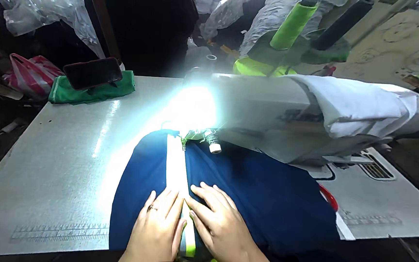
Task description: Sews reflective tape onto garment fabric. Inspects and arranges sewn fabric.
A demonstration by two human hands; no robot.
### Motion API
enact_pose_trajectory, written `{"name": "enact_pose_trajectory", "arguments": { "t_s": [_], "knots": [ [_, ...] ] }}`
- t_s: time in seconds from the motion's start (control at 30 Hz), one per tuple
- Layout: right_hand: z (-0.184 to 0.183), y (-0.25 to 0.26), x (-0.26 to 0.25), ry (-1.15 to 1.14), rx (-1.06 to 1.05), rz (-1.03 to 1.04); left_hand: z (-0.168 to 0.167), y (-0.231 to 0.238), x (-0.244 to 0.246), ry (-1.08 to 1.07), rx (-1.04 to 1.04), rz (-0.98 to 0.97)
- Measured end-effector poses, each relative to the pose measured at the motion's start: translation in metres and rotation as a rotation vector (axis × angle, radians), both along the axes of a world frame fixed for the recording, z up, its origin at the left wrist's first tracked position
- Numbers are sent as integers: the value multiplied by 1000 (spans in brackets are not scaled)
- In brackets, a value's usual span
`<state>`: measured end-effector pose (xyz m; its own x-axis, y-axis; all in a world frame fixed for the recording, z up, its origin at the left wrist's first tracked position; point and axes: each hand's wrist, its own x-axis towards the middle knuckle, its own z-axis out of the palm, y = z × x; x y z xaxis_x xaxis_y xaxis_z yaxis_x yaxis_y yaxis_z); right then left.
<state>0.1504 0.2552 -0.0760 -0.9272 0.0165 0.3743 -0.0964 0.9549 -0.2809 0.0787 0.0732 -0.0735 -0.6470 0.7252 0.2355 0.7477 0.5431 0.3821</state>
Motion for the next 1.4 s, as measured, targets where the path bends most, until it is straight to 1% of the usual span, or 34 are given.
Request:
{"name": "enact_pose_trajectory", "arguments": {
  "t_s": [0.1,0.13,0.23,0.33,0.43,0.53,0.6,0.67,0.77,0.8,0.87,0.9,1.0,1.03,1.1,1.2,1.27,1.3,1.33,1.4],
  "knots": [
    [-4,10,-25,32,12,-17,-8,10,-29,82,33,-22],
    [-4,13,-34,41,15,-22,-7,13,-38,76,14,-30],
    [-1,22,-56,6,30,-36,1,23,-62,-18,-84,-31],
    [-1,28,-71,-9,55,-55,3,31,-81,-61,-92,-69],
    [-2,31,-78,-2,54,-68,16,36,-98,-113,-87,-72],
    [-5,30,-78,4,74,-75,24,45,-129,18,3,19],
    [-8,30,-76,0,84,-77,21,53,-154,90,-2,4],
    [-11,30,-76,5,84,-78,15,61,-174,115,-75,-40],
    [-12,29,-76,11,78,-90,14,74,-194,214,-20,-92],
    [-13,29,-77,9,79,-95,22,76,-196,195,-4,-88],
    [-13,29,-76,8,76,-101,51,81,-192,41,-47,-40],
    [-14,29,-76,12,74,-101,63,86,-189,3,-74,-12],
    [-13,31,-77,8,70,-107,88,98,-179,-51,-141,37],
    [-14,31,-77,9,70,-109,92,100,-176,-60,-145,53],
    [-14,30,-77,9,67,-104,87,100,-177,-75,-101,69],
    [-8,31,-73,-34,12,-73,59,95,-182,-57,-4,52],
    [10,43,-72,-57,-87,-92,57,93,-185,-59,58,42],
    [21,55,-74,0,-88,-164,63,89,-186,-76,90,32],
    [33,71,-76,39,-31,-242,72,85,-185,-149,112,19],
    [48,110,-82,-64,151,-398,80,72,-185,-334,173,-34]
  ]
}}
